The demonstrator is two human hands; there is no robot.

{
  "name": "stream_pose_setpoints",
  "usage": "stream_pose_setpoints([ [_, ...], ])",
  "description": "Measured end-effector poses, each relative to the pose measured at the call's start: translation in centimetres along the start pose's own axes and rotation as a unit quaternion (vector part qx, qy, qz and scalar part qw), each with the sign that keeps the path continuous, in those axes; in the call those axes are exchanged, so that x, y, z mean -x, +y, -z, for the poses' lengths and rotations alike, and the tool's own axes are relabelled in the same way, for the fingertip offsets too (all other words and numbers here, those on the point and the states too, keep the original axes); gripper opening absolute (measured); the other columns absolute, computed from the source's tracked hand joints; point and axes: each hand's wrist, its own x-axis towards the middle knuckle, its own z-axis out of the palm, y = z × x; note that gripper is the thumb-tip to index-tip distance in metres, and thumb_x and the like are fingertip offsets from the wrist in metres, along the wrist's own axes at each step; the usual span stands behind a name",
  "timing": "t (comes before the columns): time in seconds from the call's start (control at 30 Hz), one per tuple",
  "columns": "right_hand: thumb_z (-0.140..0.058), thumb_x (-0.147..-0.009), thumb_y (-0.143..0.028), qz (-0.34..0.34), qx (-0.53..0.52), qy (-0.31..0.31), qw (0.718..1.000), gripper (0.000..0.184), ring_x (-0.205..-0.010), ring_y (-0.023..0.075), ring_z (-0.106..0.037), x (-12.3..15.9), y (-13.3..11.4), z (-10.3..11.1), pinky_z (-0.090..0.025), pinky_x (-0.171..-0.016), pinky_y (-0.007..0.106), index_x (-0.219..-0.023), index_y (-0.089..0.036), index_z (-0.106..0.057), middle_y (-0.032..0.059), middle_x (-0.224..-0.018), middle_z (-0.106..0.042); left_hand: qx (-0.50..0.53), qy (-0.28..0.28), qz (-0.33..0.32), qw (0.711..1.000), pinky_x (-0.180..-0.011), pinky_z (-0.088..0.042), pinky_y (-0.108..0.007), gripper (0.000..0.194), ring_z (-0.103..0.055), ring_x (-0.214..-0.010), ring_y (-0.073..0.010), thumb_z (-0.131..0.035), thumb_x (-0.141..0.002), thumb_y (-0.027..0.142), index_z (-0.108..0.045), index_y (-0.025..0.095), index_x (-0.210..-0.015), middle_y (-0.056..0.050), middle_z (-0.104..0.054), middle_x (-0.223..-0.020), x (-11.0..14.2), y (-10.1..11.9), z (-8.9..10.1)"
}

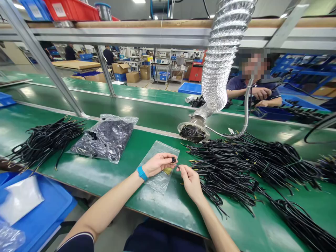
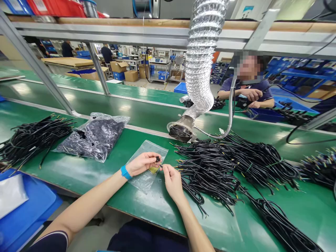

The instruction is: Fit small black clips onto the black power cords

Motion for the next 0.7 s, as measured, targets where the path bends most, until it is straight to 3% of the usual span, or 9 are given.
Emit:
stream_pose_setpoints([
  [0.33,-0.042,-0.094,-0.058,-0.031,-0.027,0.034,0.999,0.050,-0.053,0.0139,-0.047,0.04,0.87,-0.23,-0.040,-0.051,0.024,-0.078,-0.017,-0.067,-0.0021,-0.052,-0.047,-0.043,0.004,-0.019,0.999,-0.078,-0.052,-0.028,0.037,-0.068,-0.079,-0.0156,-0.086,-0.067,0.033,-0.074,0.012,-0.096,-0.009,-0.074,-0.092,0.21,0.17,0.03],
  [0.7,-0.044,-0.095,-0.045,0.011,0.024,0.071,0.997,0.040,-0.069,0.0180,-0.065,0.02,1.04,-0.49,-0.052,-0.065,0.026,-0.082,-0.017,-0.069,0.0056,-0.074,-0.069,-0.090,0.044,-0.021,0.995,-0.076,-0.053,-0.029,0.046,-0.067,-0.069,-0.0145,-0.088,-0.061,0.039,-0.075,0.011,-0.095,-0.008,-0.074,-0.078,0.50,0.60,-0.33],
])
